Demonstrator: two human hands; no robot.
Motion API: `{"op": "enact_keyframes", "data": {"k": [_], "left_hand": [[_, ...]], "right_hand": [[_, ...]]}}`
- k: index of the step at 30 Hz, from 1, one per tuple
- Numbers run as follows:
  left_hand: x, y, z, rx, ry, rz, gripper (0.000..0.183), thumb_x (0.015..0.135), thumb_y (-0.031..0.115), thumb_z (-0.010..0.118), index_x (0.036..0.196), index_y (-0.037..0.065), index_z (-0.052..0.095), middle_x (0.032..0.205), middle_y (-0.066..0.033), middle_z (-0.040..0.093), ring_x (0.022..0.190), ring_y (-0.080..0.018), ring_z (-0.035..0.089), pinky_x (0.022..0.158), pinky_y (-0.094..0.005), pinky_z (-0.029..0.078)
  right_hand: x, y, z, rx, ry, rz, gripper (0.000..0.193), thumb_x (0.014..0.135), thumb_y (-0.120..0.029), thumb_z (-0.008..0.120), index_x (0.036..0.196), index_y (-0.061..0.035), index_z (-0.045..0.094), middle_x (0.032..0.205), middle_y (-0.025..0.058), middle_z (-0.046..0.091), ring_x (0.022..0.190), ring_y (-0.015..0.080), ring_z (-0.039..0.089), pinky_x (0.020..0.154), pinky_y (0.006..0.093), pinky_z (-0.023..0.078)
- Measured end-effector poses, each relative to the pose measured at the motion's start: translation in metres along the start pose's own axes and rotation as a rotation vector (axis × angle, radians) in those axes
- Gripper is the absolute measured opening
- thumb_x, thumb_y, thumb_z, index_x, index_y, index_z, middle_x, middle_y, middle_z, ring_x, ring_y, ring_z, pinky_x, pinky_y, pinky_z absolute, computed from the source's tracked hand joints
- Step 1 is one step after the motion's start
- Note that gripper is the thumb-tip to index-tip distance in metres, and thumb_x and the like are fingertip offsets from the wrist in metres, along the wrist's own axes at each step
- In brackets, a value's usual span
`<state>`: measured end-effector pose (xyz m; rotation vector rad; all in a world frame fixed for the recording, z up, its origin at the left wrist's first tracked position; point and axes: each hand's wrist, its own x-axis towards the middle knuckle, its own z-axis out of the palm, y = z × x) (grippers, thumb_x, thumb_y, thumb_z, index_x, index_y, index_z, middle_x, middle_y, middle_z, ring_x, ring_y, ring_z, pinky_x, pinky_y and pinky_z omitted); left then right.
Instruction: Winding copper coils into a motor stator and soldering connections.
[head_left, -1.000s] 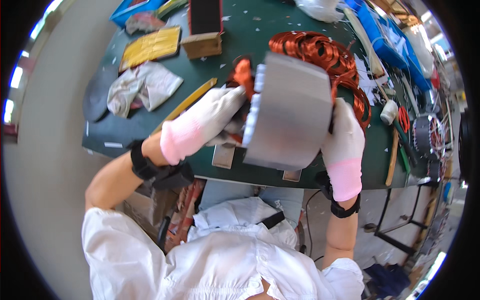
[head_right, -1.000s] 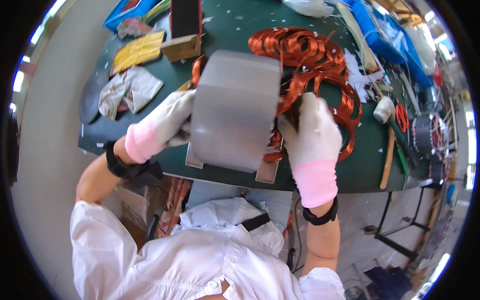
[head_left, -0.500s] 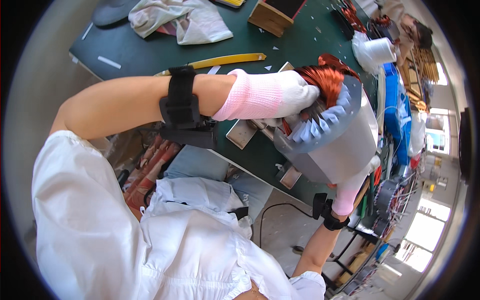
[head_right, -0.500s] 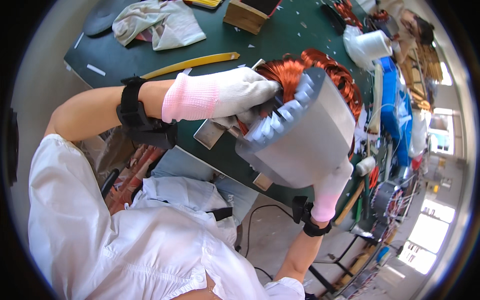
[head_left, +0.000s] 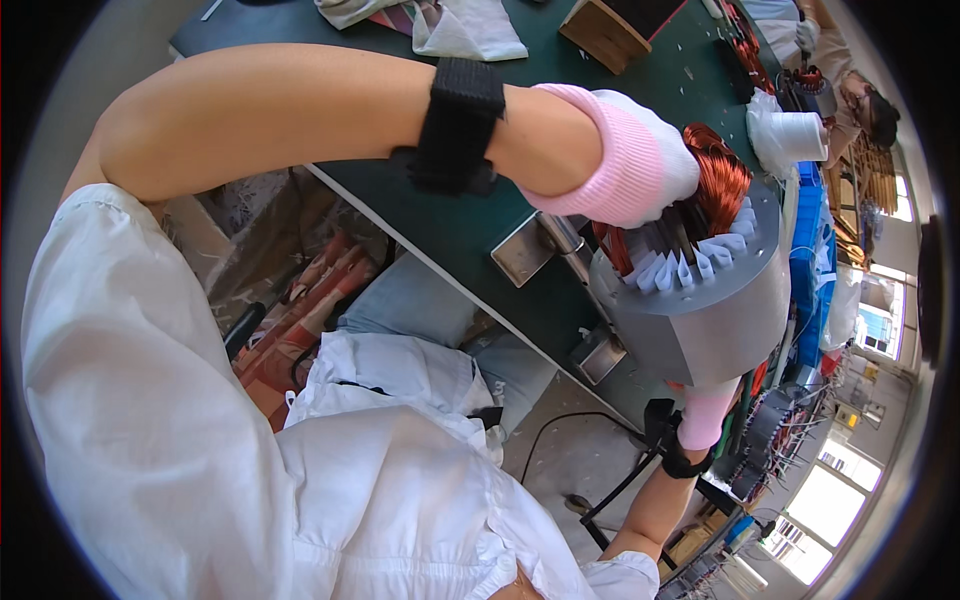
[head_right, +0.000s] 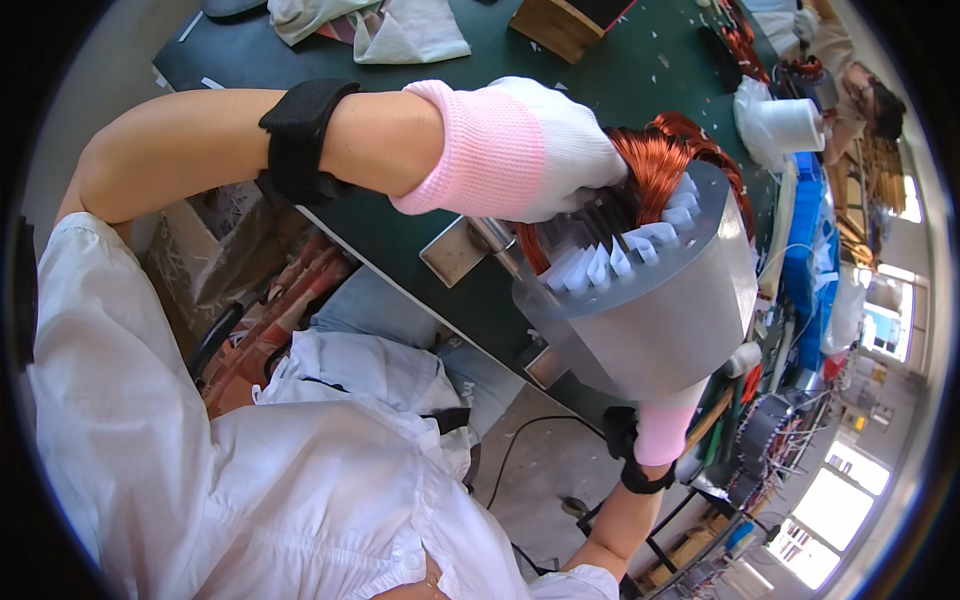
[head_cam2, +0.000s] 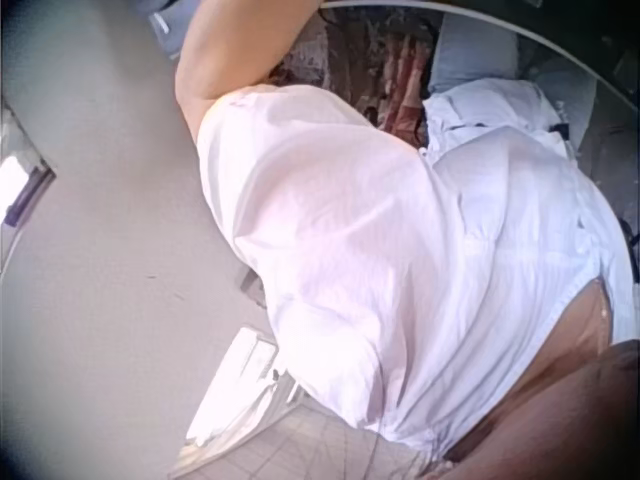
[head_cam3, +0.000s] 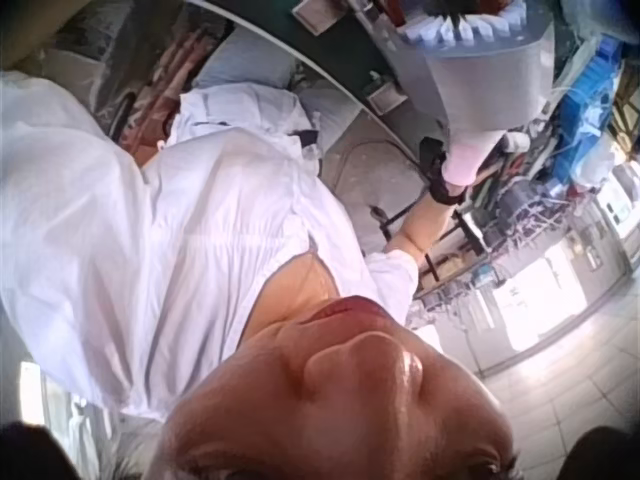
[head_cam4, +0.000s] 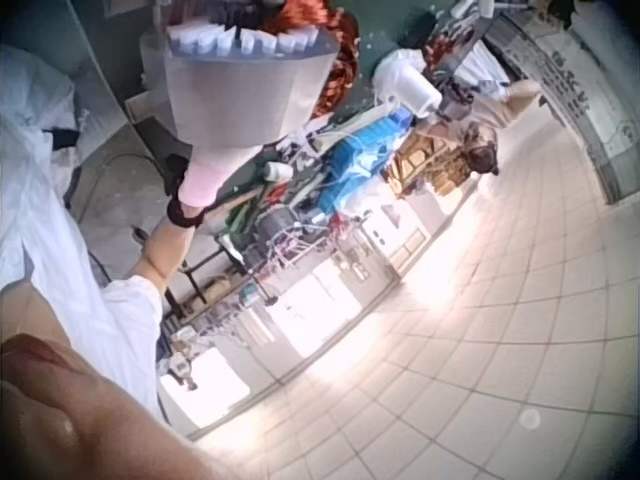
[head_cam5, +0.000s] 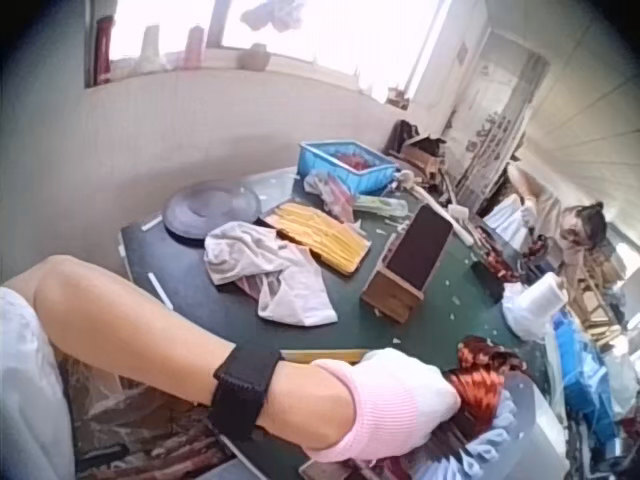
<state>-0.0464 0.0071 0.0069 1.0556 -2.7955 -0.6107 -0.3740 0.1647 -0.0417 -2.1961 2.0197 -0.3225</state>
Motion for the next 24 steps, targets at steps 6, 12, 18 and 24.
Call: {"op": "enact_keyframes", "data": {"k": [6, 12, 18, 24], "left_hand": [[0.005, -0.024, 0.020, -0.084, 0.143, 0.239, 0.027, 0.084, 0.018, 0.057, 0.108, 0.013, 0.066, 0.093, -0.0142, 0.066, 0.082, -0.0314, 0.064, 0.074, -0.0385, 0.053], [-0.002, -0.002, 0.001, 0.088, 0.105, 0.104, 0.021, 0.082, 0.023, 0.060, 0.094, 0.010, 0.071, 0.087, -0.0147, 0.066, 0.081, -0.0294, 0.063, 0.074, -0.0387, 0.053], [0.001, -0.005, 0.001, 0.044, 0.004, -0.183, 0.024, 0.073, 0.029, 0.070, 0.088, 0.010, 0.071, 0.085, -0.0132, 0.067, 0.084, -0.0295, 0.067, 0.067, -0.0390, 0.054], [0.010, -0.004, 0.013, 0.156, 0.395, 0.030, 0.066, 0.067, 0.019, 0.076, 0.125, 0.004, 0.047, 0.100, -0.0139, 0.064, 0.086, -0.0284, 0.067, 0.067, -0.0392, 0.056]], "right_hand": [[0.025, 0.019, -0.028, 0.084, -0.172, -0.005, 0.040, 0.089, -0.012, 0.056, 0.127, -0.0004, 0.047, 0.124, 0.0122, 0.054, 0.112, 0.0248, 0.052, 0.097, 0.0354, 0.040], [0.013, 0.019, -0.039, 0.107, -0.202, 0.021, 0.041, 0.089, -0.011, 0.057, 0.127, -0.0001, 0.047, 0.124, 0.0128, 0.054, 0.113, 0.0253, 0.051, 0.097, 0.0355, 0.039], [0.006, 0.011, -0.028, 0.117, -0.178, 0.020, 0.042, 0.088, -0.010, 0.057, 0.127, 0.0002, 0.046, 0.124, 0.0133, 0.054, 0.113, 0.0258, 0.051, 0.098, 0.0356, 0.039], [0.004, 0.009, -0.027, 0.126, -0.180, 0.033, 0.043, 0.087, -0.010, 0.057, 0.127, 0.0005, 0.046, 0.124, 0.0138, 0.053, 0.114, 0.0263, 0.051, 0.098, 0.0356, 0.039]]}}
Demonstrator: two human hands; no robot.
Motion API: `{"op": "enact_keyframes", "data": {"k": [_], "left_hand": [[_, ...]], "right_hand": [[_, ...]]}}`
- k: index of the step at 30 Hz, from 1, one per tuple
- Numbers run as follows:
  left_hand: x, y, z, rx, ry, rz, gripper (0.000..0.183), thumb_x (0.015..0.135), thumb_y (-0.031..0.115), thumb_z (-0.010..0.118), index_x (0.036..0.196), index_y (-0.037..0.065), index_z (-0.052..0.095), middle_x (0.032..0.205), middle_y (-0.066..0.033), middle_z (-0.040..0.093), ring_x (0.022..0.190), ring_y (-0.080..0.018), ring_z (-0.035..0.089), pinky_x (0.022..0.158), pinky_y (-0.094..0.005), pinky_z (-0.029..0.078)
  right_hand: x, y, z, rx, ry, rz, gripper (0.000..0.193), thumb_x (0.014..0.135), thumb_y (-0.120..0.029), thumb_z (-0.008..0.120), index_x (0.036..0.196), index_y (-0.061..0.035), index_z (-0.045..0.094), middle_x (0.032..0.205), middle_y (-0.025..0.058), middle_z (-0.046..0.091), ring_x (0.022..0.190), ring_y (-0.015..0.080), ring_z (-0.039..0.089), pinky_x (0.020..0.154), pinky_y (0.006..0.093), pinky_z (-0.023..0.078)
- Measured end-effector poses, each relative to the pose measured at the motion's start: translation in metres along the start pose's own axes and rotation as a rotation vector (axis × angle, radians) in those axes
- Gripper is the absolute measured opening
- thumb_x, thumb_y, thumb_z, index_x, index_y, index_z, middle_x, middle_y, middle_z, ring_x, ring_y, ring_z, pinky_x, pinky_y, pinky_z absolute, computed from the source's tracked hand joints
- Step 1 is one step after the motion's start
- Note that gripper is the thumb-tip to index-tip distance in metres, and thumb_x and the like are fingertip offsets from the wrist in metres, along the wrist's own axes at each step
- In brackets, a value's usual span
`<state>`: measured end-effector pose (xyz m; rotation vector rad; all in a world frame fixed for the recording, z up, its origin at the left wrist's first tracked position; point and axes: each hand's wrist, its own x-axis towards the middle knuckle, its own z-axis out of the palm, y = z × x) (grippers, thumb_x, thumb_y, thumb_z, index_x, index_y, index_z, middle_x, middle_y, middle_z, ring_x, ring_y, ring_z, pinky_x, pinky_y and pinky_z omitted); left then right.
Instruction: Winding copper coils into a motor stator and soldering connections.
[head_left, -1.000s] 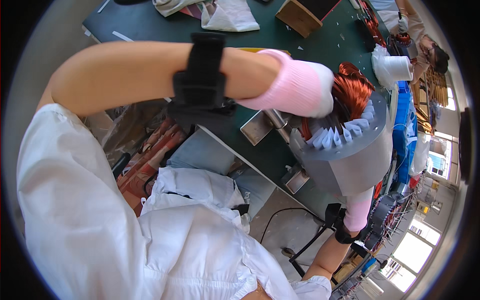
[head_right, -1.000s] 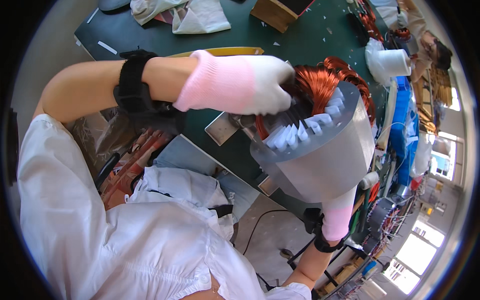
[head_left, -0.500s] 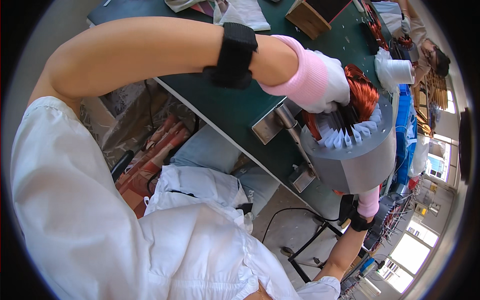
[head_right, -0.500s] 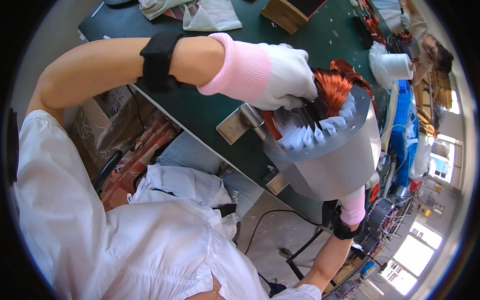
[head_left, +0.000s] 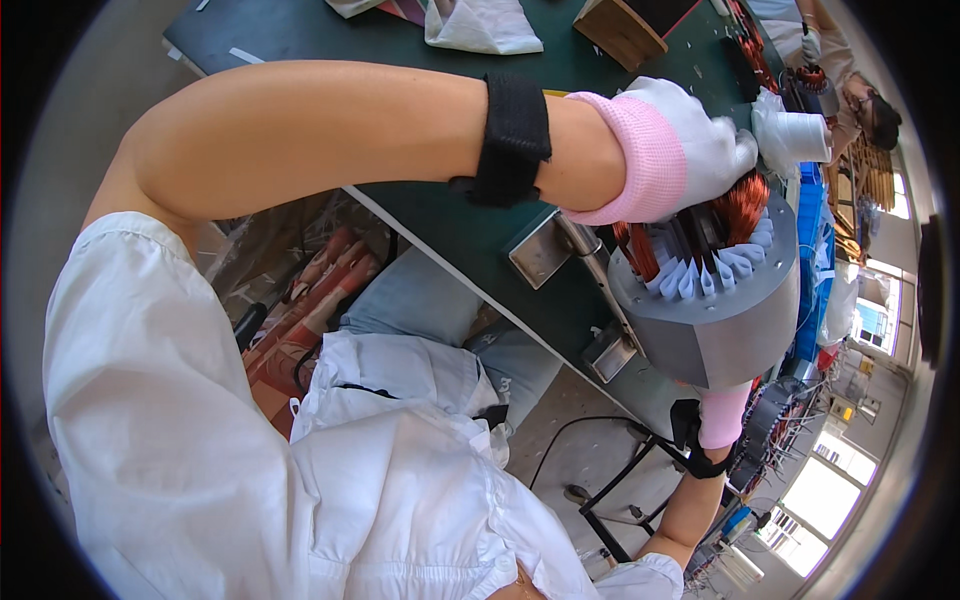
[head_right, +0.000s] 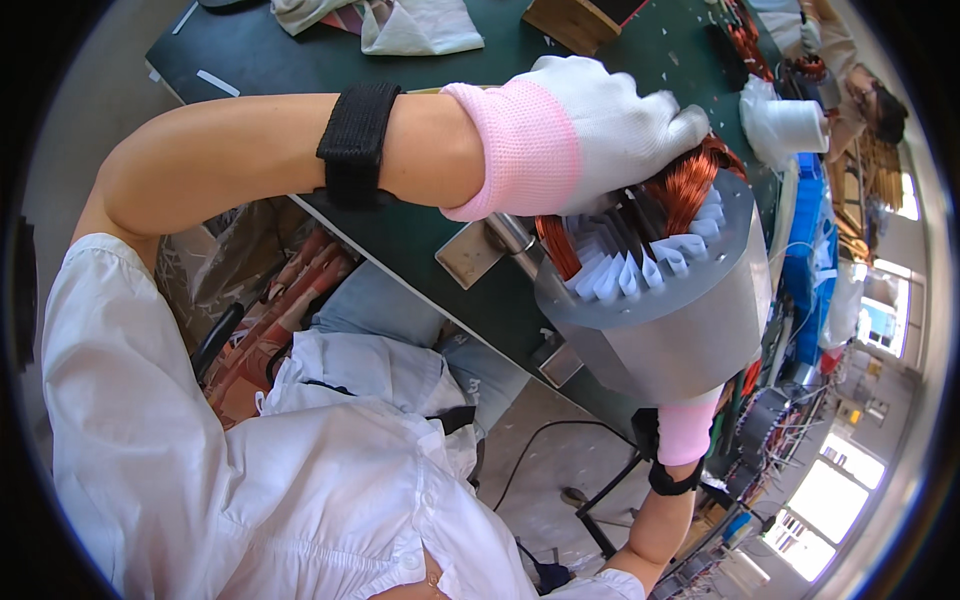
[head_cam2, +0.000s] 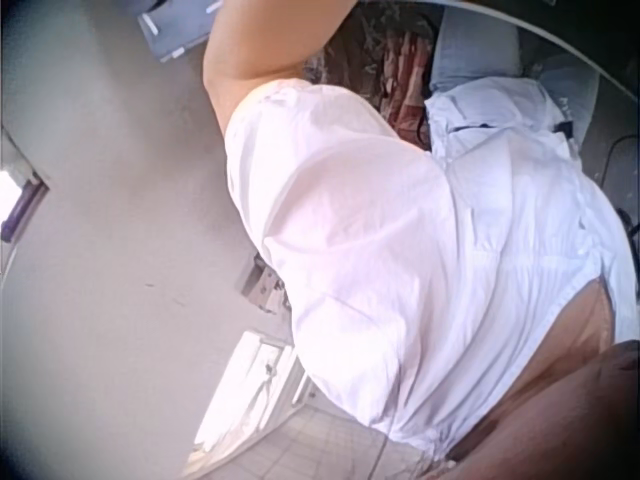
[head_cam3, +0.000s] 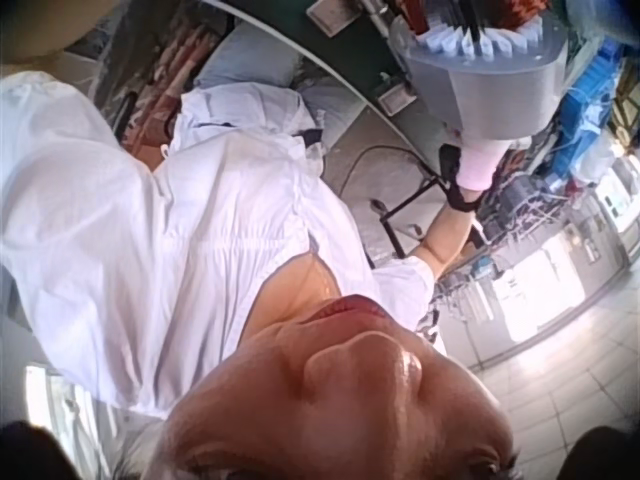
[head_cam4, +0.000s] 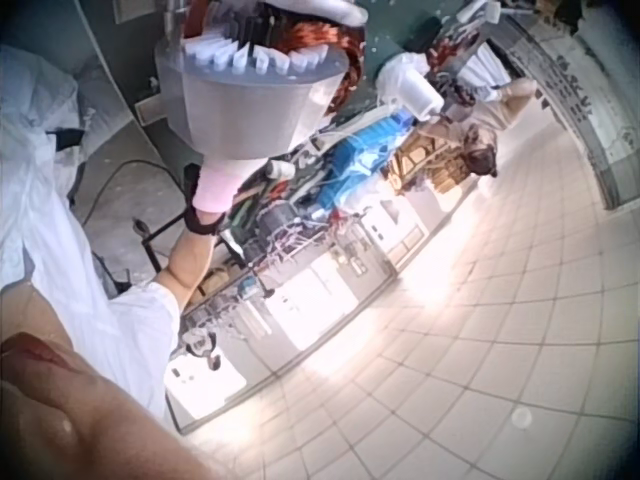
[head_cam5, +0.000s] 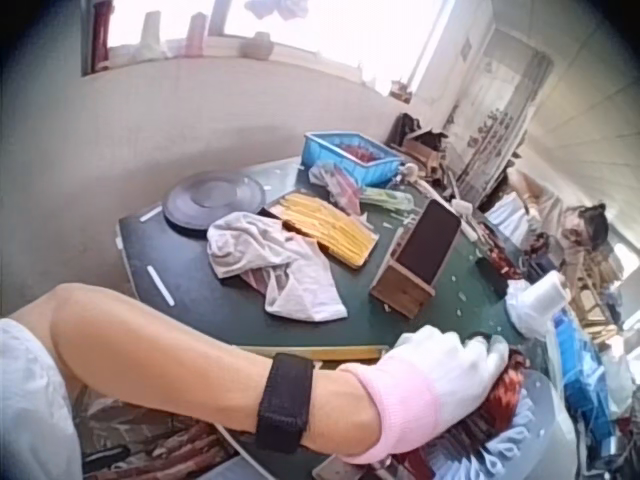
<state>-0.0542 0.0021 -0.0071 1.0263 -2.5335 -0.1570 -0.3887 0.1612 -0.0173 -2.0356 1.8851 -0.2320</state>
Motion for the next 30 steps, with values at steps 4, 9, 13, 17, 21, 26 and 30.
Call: {"op": "enact_keyframes", "data": {"k": [4, 9, 13, 17, 21, 26, 30], "left_hand": [[0.001, 0.000, -0.008, -0.051, -0.131, -0.021, 0.061, 0.073, 0.015, 0.070, 0.127, 0.002, 0.045, 0.106, -0.0151, 0.065, 0.094, -0.0294, 0.066, 0.074, -0.0401, 0.055], [0.010, -0.043, 0.044, -1.018, -0.488, -0.160, 0.063, 0.075, 0.019, 0.064, 0.131, -0.001, 0.045, 0.107, -0.0146, 0.064, 0.098, -0.0226, 0.062, 0.087, -0.0311, 0.049], [0.012, -0.048, 0.055, -1.225, -0.504, -0.040, 0.063, 0.071, 0.022, 0.068, 0.126, -0.003, 0.050, 0.108, -0.0158, 0.065, 0.099, -0.0237, 0.062, 0.089, -0.0315, 0.048], [0.011, -0.025, 0.007, -0.520, -0.279, 0.013, 0.069, 0.068, 0.016, 0.067, 0.131, 0.002, 0.045, 0.098, -0.0189, 0.066, 0.090, -0.0324, 0.065, 0.081, -0.0381, 0.052], [0.013, -0.006, -0.013, -0.167, -0.205, 0.064, 0.081, 0.068, 0.018, 0.072, 0.139, 0.007, 0.035, 0.098, -0.0147, 0.065, 0.085, -0.0304, 0.067, 0.069, -0.0395, 0.055], [0.010, -0.008, -0.009, -0.099, -0.144, 0.118, 0.078, 0.068, 0.017, 0.072, 0.137, 0.006, 0.036, 0.100, -0.0143, 0.066, 0.085, -0.0296, 0.067, 0.069, -0.0383, 0.055], [0.007, -0.037, 0.005, -0.596, -0.353, -0.047, 0.064, 0.072, 0.009, 0.063, 0.133, 0.003, 0.042, 0.094, -0.0120, 0.067, 0.085, -0.0228, 0.066, 0.073, -0.0299, 0.051]], "right_hand": [[0.000, -0.002, -0.003, 0.013, -0.004, 0.006, 0.044, 0.086, -0.009, 0.058, 0.127, 0.0007, 0.046, 0.124, 0.0142, 0.053, 0.114, 0.0266, 0.050, 0.098, 0.0356, 0.038], [-0.005, -0.007, -0.001, 0.017, 0.001, 0.022, 0.045, 0.085, -0.009, 0.058, 0.127, 0.0009, 0.045, 0.124, 0.0147, 0.053, 0.115, 0.0270, 0.050, 0.099, 0.0357, 0.038], [-0.009, -0.012, 0.001, 0.013, 0.008, 0.047, 0.046, 0.085, -0.008, 0.058, 0.127, 0.0011, 0.045, 0.124, 0.0150, 0.052, 0.115, 0.0273, 0.050, 0.099, 0.0357, 0.038], [-0.013, -0.012, -0.001, 0.017, 0.003, 0.045, 0.046, 0.084, -0.008, 0.059, 0.127, 0.0013, 0.045, 0.124, 0.0154, 0.052, 0.116, 0.0277, 0.049, 0.099, 0.0358, 0.038], [-0.012, -0.015, -0.010, 0.021, -0.017, 0.057, 0.047, 0.083, -0.008, 0.059, 0.127, 0.0015, 0.045, 0.124, 0.0158, 0.052, 0.116, 0.0280, 0.049, 0.099, 0.0358, 0.038], [-0.013, -0.019, -0.013, 0.033, -0.043, 0.072, 0.048, 0.083, -0.007, 0.059, 0.128, 0.0017, 0.044, 0.124, 0.0162, 0.052, 0.116, 0.0284, 0.049, 0.100, 0.0359, 0.037], [-0.002, -0.030, -0.009, 0.067, -0.042, 0.051, 0.049, 0.082, -0.007, 0.059, 0.128, 0.0019, 0.044, 0.124, 0.0166, 0.051, 0.117, 0.0287, 0.049, 0.100, 0.0359, 0.037]]}}
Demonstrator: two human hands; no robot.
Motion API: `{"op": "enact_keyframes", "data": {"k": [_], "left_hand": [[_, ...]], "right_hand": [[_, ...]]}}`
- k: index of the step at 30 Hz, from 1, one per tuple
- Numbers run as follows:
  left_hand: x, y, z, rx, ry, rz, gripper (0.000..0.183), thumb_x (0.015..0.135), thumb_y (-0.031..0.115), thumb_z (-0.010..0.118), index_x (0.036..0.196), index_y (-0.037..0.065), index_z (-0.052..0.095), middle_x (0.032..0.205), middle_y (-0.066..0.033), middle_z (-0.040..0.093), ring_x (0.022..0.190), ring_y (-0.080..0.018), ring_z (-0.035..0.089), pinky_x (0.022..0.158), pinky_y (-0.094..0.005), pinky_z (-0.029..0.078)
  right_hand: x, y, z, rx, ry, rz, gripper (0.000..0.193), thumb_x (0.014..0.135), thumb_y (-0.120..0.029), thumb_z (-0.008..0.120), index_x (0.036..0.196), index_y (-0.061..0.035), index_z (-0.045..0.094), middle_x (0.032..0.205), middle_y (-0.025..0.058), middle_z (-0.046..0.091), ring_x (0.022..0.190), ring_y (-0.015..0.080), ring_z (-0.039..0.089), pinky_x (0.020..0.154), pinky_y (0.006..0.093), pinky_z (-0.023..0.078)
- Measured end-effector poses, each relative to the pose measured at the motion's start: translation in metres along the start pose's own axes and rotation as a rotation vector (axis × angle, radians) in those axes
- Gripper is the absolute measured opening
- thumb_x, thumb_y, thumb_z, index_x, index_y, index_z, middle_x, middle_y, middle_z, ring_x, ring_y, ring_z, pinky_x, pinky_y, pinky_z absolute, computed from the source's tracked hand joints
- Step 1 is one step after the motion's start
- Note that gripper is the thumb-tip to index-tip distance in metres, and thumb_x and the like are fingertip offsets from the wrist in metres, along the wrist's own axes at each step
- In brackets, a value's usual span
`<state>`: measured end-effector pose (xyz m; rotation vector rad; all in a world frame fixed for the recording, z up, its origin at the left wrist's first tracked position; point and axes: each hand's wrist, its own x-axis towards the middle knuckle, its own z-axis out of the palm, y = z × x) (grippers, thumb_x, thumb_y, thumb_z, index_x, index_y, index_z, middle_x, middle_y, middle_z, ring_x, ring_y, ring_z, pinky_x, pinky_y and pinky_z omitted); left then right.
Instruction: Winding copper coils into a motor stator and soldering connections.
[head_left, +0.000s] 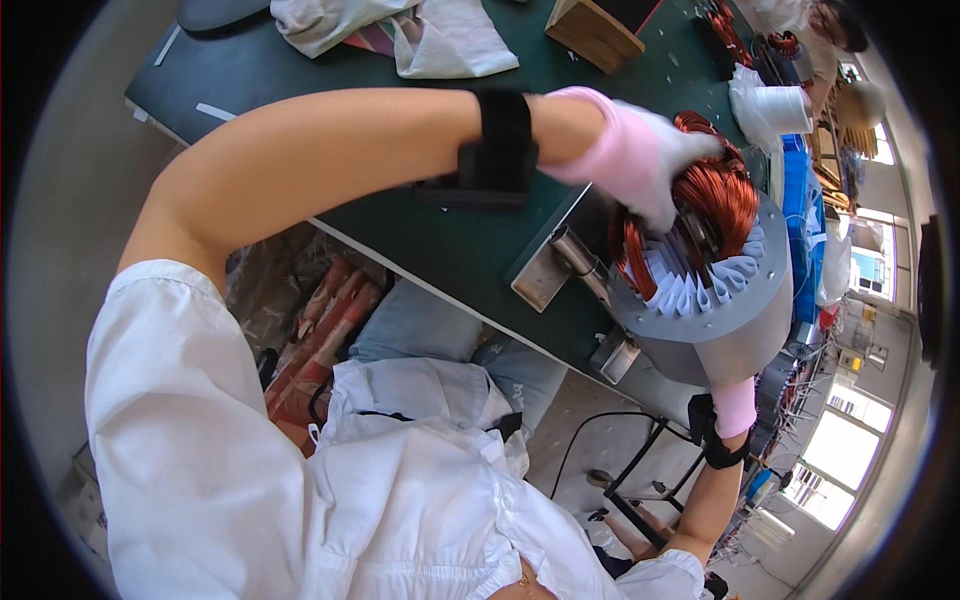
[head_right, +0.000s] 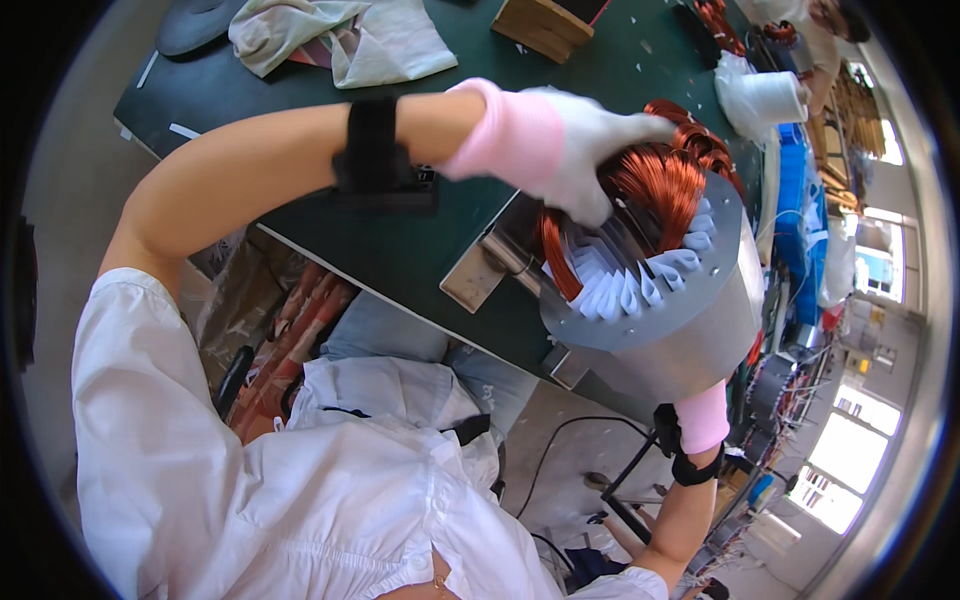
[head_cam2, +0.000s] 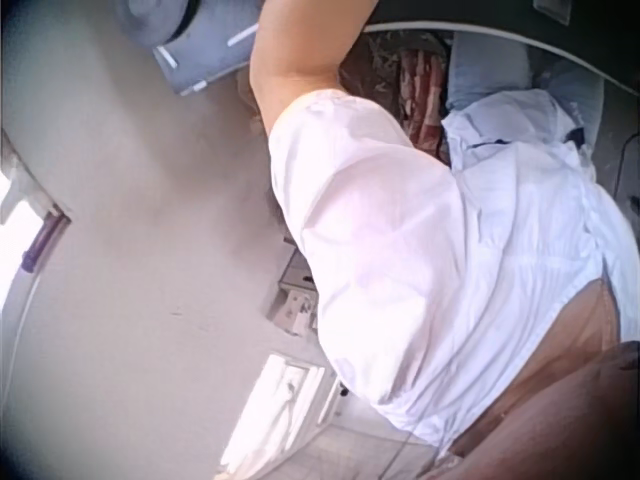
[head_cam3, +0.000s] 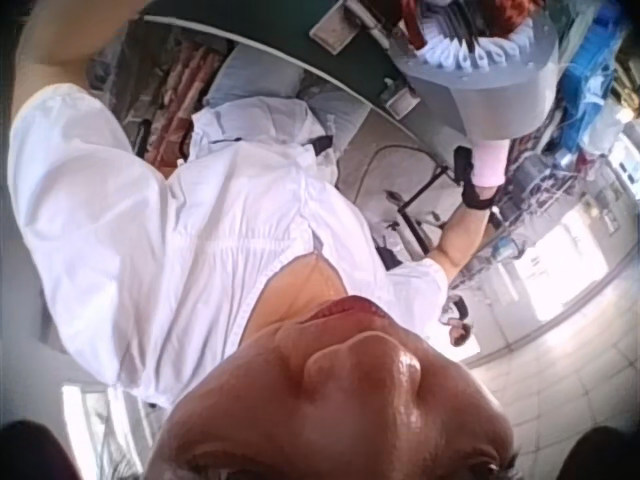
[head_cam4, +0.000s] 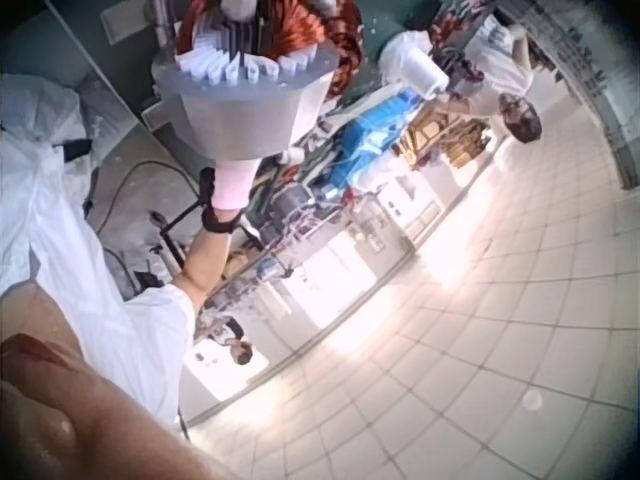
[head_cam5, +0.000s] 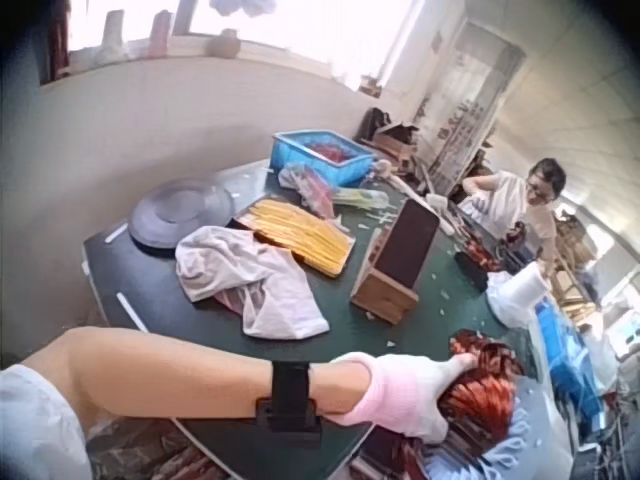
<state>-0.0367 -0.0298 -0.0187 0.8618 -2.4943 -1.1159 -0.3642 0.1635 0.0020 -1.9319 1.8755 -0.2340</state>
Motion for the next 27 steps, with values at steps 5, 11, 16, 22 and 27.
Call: {"op": "enact_keyframes", "data": {"k": [5, 11, 16, 22, 27], "left_hand": [[0.033, -0.031, 0.030, -0.599, -0.177, 0.142, 0.055, 0.071, 0.016, 0.065, 0.122, 0.000, 0.053, 0.098, -0.0082, 0.065, 0.088, -0.0126, 0.058, 0.079, -0.0275, 0.048], [0.033, -0.039, 0.011, -0.739, -0.285, 0.178, 0.061, 0.074, 0.002, 0.062, 0.132, 0.002, 0.043, 0.121, -0.0064, 0.055, 0.107, -0.0129, 0.051, 0.094, -0.0305, 0.043], [0.030, -0.035, 0.018, -0.788, -0.265, 0.161, 0.068, 0.074, -0.010, 0.052, 0.138, 0.002, 0.038, 0.119, -0.0024, 0.057, 0.105, -0.0098, 0.052, 0.094, -0.0266, 0.043], [0.018, -0.045, 0.025, -0.519, -0.166, 0.184, 0.059, 0.073, 0.012, 0.073, 0.126, 0.003, 0.049, 0.122, -0.0123, 0.056, 0.111, -0.0253, 0.054, 0.098, -0.0366, 0.041], [0.017, -0.083, 0.027, -0.366, -0.173, 0.163, 0.054, 0.076, 0.008, 0.072, 0.125, 0.001, 0.050, 0.117, -0.0105, 0.060, 0.106, -0.0208, 0.057, 0.093, -0.0316, 0.045]], "right_hand": [[0.006, -0.003, 0.011, 0.076, 0.039, 0.005, 0.050, 0.081, -0.006, 0.060, 0.128, 0.0021, 0.044, 0.124, 0.0170, 0.051, 0.117, 0.0291, 0.048, 0.100, 0.0359, 0.037], [0.058, -0.028, 0.048, 0.307, 0.217, -0.191, 0.048, 0.079, -0.005, 0.059, 0.125, 0.0015, 0.047, 0.122, 0.0184, 0.052, 0.117, 0.0323, 0.047, 0.100, 0.0378, 0.037], [0.065, -0.053, 0.034, 0.411, 0.280, -0.395, 0.028, 0.079, -0.003, 0.057, 0.107, -0.0027, 0.060, 0.118, 0.0176, 0.053, 0.112, 0.0388, 0.045, 0.101, 0.0430, 0.035], [0.064, -0.057, 0.049, 0.601, 0.324, -0.330, 0.023, 0.076, -0.002, 0.058, 0.098, -0.0054, 0.064, 0.111, 0.0135, 0.058, 0.108, 0.0353, 0.050, 0.100, 0.0409, 0.039], [0.062, -0.045, 0.062, 0.352, 0.388, -0.396, 0.019, 0.079, -0.004, 0.059, 0.098, -0.0034, 0.063, 0.102, 0.0152, 0.054, 0.097, 0.0349, 0.052, 0.093, 0.0369, 0.043]]}}
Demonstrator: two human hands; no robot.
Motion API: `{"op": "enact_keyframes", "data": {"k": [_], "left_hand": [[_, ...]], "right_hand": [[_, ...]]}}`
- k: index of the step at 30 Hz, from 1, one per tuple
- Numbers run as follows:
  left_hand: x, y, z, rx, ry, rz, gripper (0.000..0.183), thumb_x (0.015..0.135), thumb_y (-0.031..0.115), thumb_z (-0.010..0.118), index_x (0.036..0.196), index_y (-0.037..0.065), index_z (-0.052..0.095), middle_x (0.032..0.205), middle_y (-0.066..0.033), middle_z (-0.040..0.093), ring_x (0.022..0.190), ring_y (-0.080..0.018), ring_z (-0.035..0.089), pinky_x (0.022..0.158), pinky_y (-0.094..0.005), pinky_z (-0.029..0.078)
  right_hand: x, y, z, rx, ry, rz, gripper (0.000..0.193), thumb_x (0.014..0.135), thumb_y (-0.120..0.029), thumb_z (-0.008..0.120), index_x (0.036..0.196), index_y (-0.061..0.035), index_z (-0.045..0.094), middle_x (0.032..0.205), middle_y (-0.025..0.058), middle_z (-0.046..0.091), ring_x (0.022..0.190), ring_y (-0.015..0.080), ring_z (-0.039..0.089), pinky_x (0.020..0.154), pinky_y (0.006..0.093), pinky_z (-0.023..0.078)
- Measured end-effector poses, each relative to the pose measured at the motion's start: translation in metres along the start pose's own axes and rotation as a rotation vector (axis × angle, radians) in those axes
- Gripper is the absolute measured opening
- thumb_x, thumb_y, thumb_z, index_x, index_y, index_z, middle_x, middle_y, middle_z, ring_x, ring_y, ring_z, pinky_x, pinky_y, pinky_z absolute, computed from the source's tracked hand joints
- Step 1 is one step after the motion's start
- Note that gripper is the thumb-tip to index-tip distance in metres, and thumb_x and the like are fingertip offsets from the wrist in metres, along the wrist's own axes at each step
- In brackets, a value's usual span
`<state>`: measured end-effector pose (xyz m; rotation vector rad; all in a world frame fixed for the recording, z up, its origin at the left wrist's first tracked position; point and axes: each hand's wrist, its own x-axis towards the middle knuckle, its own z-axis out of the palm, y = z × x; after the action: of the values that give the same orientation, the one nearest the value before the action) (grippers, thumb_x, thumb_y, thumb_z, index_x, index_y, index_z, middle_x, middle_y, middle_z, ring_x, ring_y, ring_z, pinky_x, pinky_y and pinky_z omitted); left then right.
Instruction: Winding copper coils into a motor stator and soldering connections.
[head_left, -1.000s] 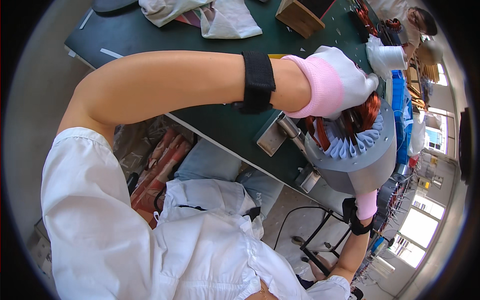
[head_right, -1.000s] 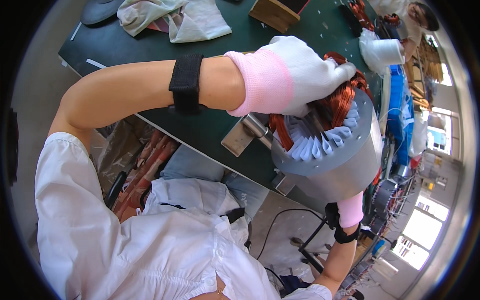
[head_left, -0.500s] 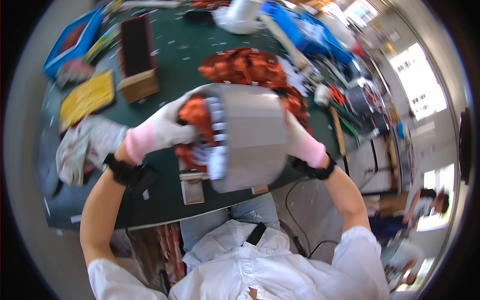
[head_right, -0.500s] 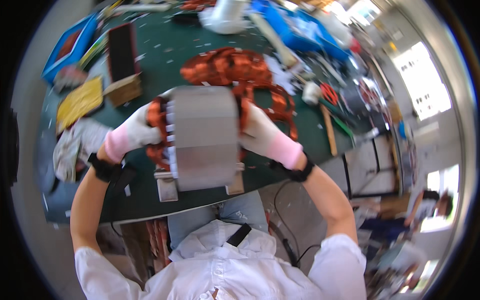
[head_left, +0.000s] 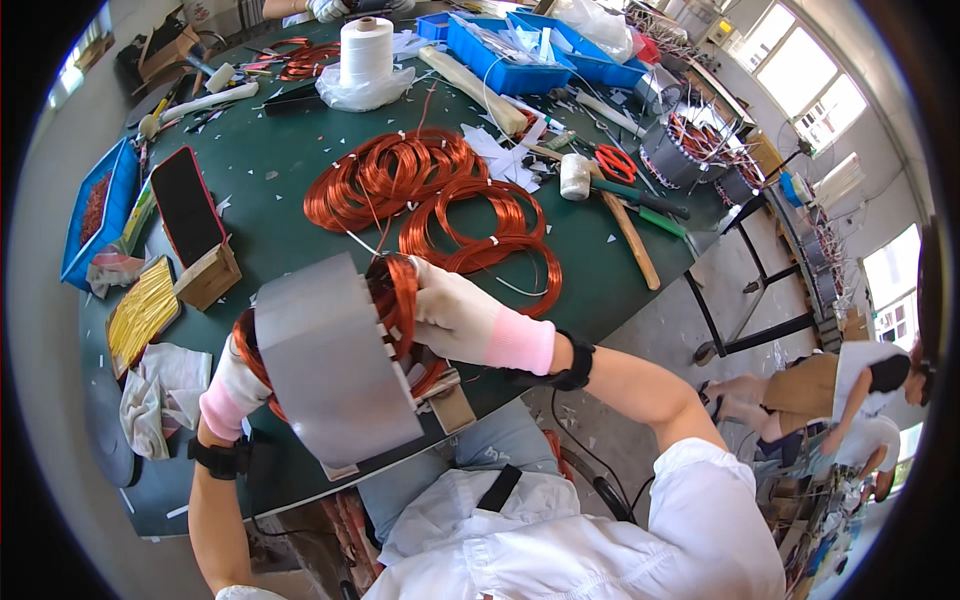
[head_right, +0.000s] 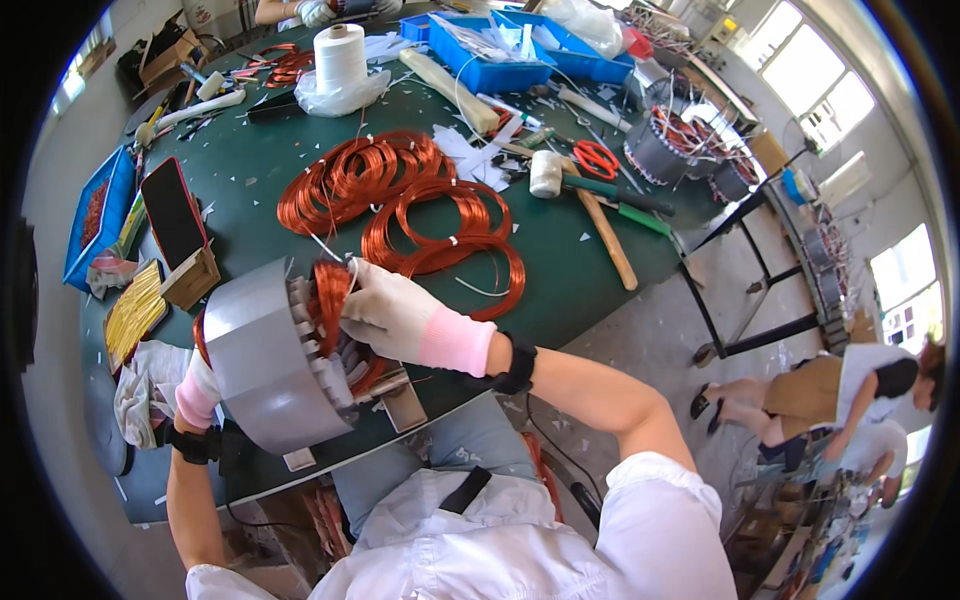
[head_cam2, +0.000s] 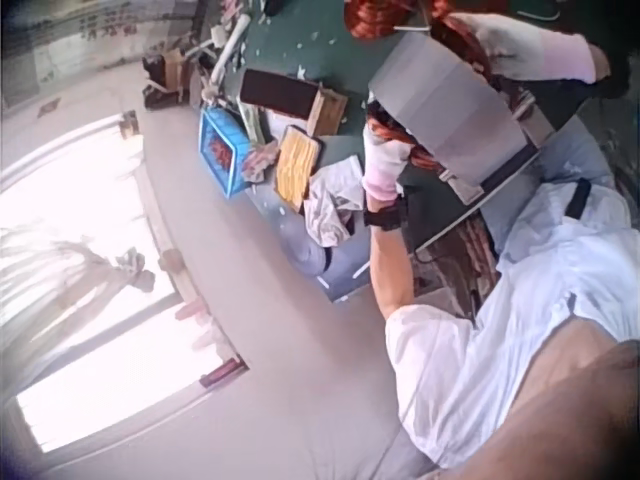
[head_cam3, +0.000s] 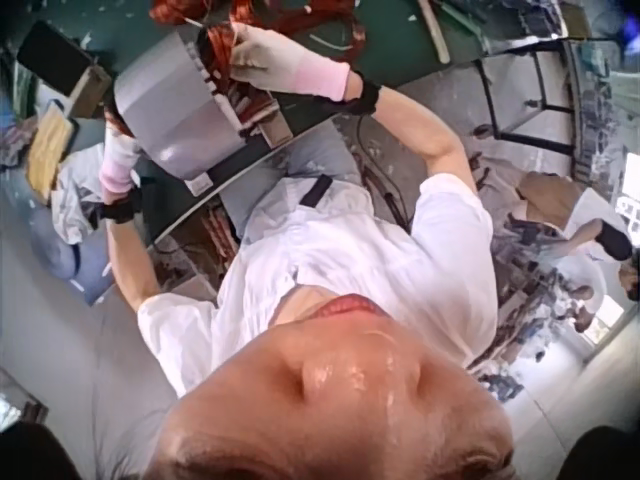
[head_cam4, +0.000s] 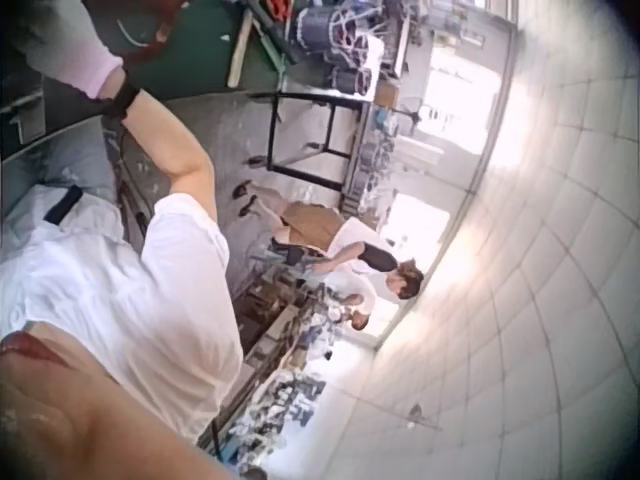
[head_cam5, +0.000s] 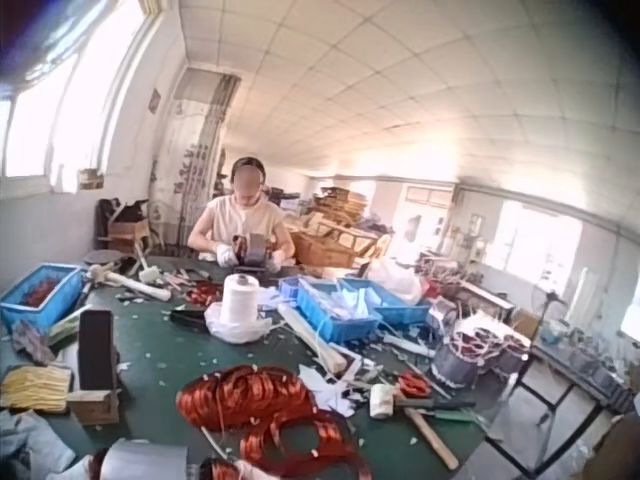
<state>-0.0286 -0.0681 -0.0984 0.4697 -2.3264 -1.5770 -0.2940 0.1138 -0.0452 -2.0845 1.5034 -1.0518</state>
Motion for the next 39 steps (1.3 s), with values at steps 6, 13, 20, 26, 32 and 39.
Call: {"op": "enact_keyframes", "data": {"k": [6, 13, 20, 26, 32, 39], "left_hand": [[-0.010, 0.015, -0.007, 0.079, -0.030, -0.116, 0.058, 0.077, 0.007, 0.070, 0.130, 0.003, 0.046, 0.121, -0.0108, 0.057, 0.108, -0.0194, 0.056, 0.095, -0.0317, 0.044], [-0.002, 0.034, -0.002, 0.052, -0.020, -0.164, 0.063, 0.077, 0.008, 0.071, 0.132, 0.004, 0.043, 0.123, -0.0106, 0.055, 0.110, -0.0188, 0.054, 0.096, -0.0315, 0.042], [-0.018, 0.049, 0.000, 0.035, 0.051, -0.247, 0.067, 0.076, 0.009, 0.072, 0.135, 0.004, 0.040, 0.126, -0.0105, 0.053, 0.112, -0.0182, 0.052, 0.098, -0.0312, 0.041], [-0.006, 0.050, 0.010, -0.143, 0.115, -0.232, 0.071, 0.076, 0.010, 0.072, 0.137, 0.005, 0.037, 0.128, -0.0103, 0.051, 0.114, -0.0176, 0.051, 0.099, -0.0310, 0.040], [0.000, 0.043, 0.004, -0.383, 0.170, -0.248, 0.088, 0.064, 0.014, 0.080, 0.136, 0.007, 0.030, 0.124, -0.0080, 0.046, 0.111, -0.0148, 0.047, 0.097, -0.0299, 0.038], [0.007, 0.050, 0.006, -0.197, 0.077, 0.034, 0.058, 0.066, 0.004, 0.068, 0.119, 0.002, 0.047, 0.102, -0.0045, 0.059, 0.091, -0.0109, 0.054, 0.085, -0.0275, 0.047]], "right_hand": [[-0.054, 0.004, -0.108, 0.151, 0.074, 0.516, 0.027, 0.090, -0.016, 0.053, 0.113, -0.0066, 0.063, 0.100, 0.0115, 0.063, 0.098, 0.0260, 0.059, 0.091, 0.0326, 0.046], [-0.186, 0.138, -0.252, -1.339, 0.075, 0.620, 0.038, 0.081, -0.017, 0.058, 0.118, -0.0100, 0.054, 0.111, 0.0097, 0.055, 0.103, 0.0253, 0.053, 0.085, 0.0417, 0.046], [-0.147, 0.127, -0.249, -0.690, 0.048, 0.628, 0.029, 0.087, -0.022, 0.054, 0.112, -0.0081, 0.057, 0.102, 0.0115, 0.053, 0.098, 0.0289, 0.053, 0.088, 0.0377, 0.042], [-0.126, 0.222, -0.266, -0.844, -0.177, 0.559, 0.041, 0.081, -0.021, 0.059, 0.118, -0.0051, 0.056, 0.120, 0.0175, 0.056, 0.115, 0.0328, 0.050, 0.098, 0.0386, 0.040], [-0.122, 0.221, -0.317, -1.132, -0.077, 0.689, 0.042, 0.085, -0.027, 0.053, 0.121, -0.0054, 0.051, 0.111, 0.0255, 0.057, 0.102, 0.0418, 0.055, 0.087, 0.0468, 0.043], [-0.114, 0.015, -0.209, -1.048, 0.128, 0.348, 0.038, 0.090, -0.012, 0.050, 0.126, -0.0008, 0.045, 0.106, 0.0242, 0.060, 0.100, 0.0409, 0.058, 0.091, 0.0445, 0.042]]}}
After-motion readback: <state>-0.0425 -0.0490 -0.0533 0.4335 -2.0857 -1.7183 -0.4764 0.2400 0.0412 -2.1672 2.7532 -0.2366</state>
